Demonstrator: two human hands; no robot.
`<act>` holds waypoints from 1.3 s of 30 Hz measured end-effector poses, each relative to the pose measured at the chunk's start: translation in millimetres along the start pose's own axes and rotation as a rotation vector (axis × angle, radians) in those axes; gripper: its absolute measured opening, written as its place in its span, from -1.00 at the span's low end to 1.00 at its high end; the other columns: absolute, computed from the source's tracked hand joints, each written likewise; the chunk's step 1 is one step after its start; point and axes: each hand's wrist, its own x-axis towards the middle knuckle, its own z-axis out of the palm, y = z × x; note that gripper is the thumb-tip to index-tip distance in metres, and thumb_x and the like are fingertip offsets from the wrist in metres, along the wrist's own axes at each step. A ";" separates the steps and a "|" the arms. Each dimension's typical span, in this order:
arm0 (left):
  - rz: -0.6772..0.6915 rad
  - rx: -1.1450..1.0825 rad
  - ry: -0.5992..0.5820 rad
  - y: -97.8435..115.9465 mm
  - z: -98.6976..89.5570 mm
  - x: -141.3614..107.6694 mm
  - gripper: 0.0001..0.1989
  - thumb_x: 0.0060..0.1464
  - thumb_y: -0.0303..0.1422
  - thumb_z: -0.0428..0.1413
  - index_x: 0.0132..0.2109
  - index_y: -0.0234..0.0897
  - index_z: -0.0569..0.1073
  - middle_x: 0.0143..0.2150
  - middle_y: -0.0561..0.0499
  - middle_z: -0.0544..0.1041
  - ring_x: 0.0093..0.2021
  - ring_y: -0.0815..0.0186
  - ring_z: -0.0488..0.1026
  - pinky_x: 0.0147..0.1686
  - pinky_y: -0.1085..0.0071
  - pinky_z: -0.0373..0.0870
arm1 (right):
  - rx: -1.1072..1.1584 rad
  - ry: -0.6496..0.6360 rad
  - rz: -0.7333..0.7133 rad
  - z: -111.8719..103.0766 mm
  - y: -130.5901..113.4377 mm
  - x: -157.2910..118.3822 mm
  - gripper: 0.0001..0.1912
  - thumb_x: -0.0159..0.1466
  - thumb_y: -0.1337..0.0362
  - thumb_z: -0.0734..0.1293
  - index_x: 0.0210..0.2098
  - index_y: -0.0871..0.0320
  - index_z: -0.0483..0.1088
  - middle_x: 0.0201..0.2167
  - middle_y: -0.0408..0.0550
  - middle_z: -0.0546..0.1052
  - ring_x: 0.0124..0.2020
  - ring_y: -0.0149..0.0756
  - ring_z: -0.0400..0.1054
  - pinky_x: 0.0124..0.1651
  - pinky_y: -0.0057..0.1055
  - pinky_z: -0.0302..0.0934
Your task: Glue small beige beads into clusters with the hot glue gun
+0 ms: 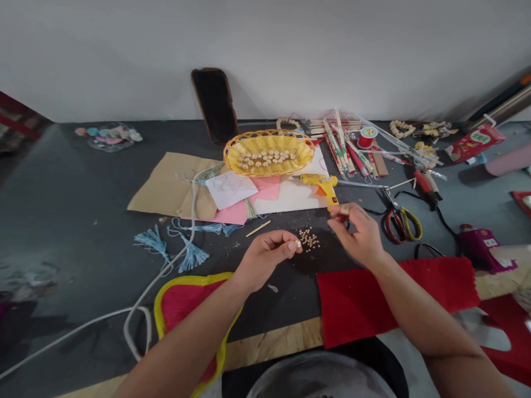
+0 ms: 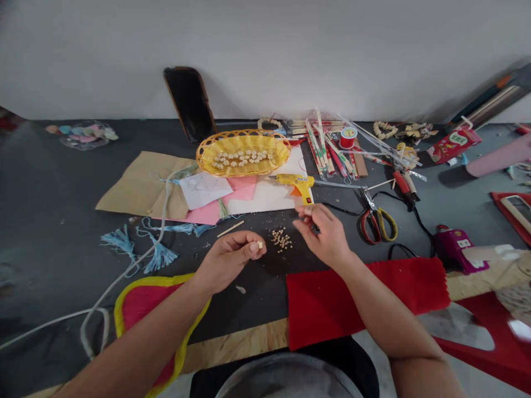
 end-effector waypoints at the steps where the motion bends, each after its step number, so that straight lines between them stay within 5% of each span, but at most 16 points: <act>1: 0.006 -0.032 0.022 -0.1 -0.7 1.0 -0.73 -0.11 -0.19 0.34 -0.42 -0.34 0.56 -0.49 0.03 0.49 -0.45 0.43 0.29 -0.39 0.49 0.19 | -0.071 0.019 0.038 -1.9 6.0 3.6 -0.86 0.31 0.27 0.28 -0.13 0.12 0.38 -0.25 0.00 0.51 -0.36 -0.31 0.41 -0.22 -0.32 0.38; 7: 0.048 -0.202 0.101 1.4 -5.9 6.2 -0.80 -0.11 -0.30 0.35 -0.43 -0.34 0.55 -0.45 0.02 0.51 -0.50 0.49 0.29 -0.42 0.52 0.22 | -0.416 -0.154 0.159 -3.2 26.5 33.2 -0.73 0.28 0.18 0.28 -0.09 0.20 0.34 -0.09 0.20 0.49 -0.18 -0.08 0.42 -0.12 -0.18 0.31; 11: 0.067 -0.216 0.101 -0.2 -7.8 7.9 -0.80 -0.11 -0.30 0.35 -0.43 -0.35 0.54 -0.45 0.02 0.51 -0.50 0.49 0.29 -0.44 0.53 0.23 | -0.553 -0.380 0.343 0.0 27.4 54.4 -0.66 0.28 0.09 0.27 -0.11 0.23 0.34 -0.23 0.18 0.54 -0.22 -0.02 0.44 -0.22 -0.23 0.24; 14: 0.083 -0.215 0.098 -1.6 -8.2 8.4 -0.79 -0.12 -0.29 0.35 -0.42 -0.34 0.55 -0.45 0.02 0.52 -0.49 0.48 0.29 -0.43 0.53 0.23 | -0.548 -0.430 0.461 2.1 31.7 66.9 -0.64 0.22 0.06 0.30 -0.15 0.23 0.36 -0.30 0.13 0.54 -0.29 -0.06 0.43 -0.31 -0.30 0.17; 22: 0.093 -0.208 0.106 -0.6 -9.2 8.7 -0.80 -0.09 -0.29 0.34 -0.42 -0.34 0.54 -0.44 0.02 0.51 -0.49 0.48 0.27 -0.43 0.52 0.22 | -0.266 -0.391 0.543 -11.9 43.0 68.2 -0.74 0.15 0.15 0.28 -0.29 0.21 0.45 -0.41 -0.06 0.52 -0.42 -0.31 0.38 -0.41 -0.44 0.15; 27: 0.088 -0.223 0.125 -0.7 -8.6 8.7 -0.79 -0.11 -0.30 0.35 -0.41 -0.35 0.54 -0.44 0.01 0.52 -0.50 0.48 0.28 -0.44 0.51 0.22 | 0.331 -0.163 0.618 -28.1 24.6 37.6 -0.69 0.07 0.23 0.37 -0.20 0.17 0.37 -0.38 -0.12 0.50 -0.45 -0.39 0.35 -0.43 -0.47 0.22; 32: 0.098 -0.231 0.138 -0.7 -9.4 8.1 -0.80 -0.08 -0.30 0.33 -0.40 -0.35 0.54 -0.44 0.02 0.52 -0.48 0.49 0.29 -0.43 0.52 0.21 | 0.899 -0.386 0.726 -29.6 8.3 7.8 -0.60 -0.07 0.27 0.51 -0.25 0.14 0.39 -0.43 -0.15 0.49 -0.52 -0.45 0.34 -0.49 -0.52 0.21; 39: 0.114 -0.212 0.219 3.3 -8.8 8.0 -0.77 -0.12 -0.26 0.35 -0.41 -0.33 0.54 -0.47 0.04 0.51 -0.49 0.47 0.27 -0.43 0.50 0.19 | 0.867 -0.360 0.662 -22.4 13.1 -6.8 -0.67 0.11 0.18 0.48 -0.16 0.17 0.46 -0.29 0.01 0.54 -0.43 -0.37 0.36 -0.45 -0.45 0.24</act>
